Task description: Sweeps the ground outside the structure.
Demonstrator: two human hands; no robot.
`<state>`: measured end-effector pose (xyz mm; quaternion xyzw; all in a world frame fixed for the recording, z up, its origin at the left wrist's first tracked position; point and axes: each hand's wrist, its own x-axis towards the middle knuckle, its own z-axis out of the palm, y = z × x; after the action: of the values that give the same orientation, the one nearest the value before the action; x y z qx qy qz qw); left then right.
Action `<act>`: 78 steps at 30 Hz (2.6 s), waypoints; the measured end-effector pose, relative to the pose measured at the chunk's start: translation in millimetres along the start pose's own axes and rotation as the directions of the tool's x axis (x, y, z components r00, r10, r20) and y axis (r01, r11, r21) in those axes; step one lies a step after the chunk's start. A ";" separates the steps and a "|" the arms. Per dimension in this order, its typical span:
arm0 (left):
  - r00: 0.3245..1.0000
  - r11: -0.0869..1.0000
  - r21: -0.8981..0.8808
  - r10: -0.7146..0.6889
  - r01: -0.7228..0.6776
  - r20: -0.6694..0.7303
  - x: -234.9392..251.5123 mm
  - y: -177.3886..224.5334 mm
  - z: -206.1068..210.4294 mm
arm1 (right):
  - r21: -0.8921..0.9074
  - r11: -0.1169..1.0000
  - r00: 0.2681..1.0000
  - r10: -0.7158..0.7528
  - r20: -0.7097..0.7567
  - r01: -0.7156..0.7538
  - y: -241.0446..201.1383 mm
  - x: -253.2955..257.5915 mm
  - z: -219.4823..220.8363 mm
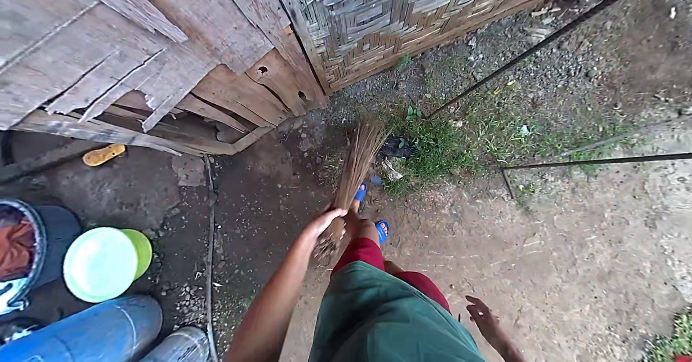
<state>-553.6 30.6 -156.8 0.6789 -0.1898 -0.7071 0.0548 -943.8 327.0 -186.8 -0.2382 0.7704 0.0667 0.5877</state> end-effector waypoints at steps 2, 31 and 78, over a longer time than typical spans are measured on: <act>0.992 0.999 -0.012 -0.040 0.039 -0.115 -26.8 -9.2 -35.3 | 0.061 0.998 1.000 -0.010 -0.015 0.011 -12.3 10.0 -5.1; 0.905 0.946 -0.322 -0.177 0.048 -0.387 85.8 152.7 -36.7 | 0.072 0.983 0.986 -0.165 -0.039 0.167 -219.6 38.8 -75.4; 0.971 0.976 -0.039 -0.219 0.216 -0.098 -94.2 -9.8 144.2 | -0.298 0.888 0.936 -0.317 0.154 0.350 -84.0 104.1 -265.1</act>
<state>-686.5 99.2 -70.8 0.7299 -0.1013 -0.6760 -0.0038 -1158.4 121.8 -189.9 -0.4556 0.6660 0.1012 0.5819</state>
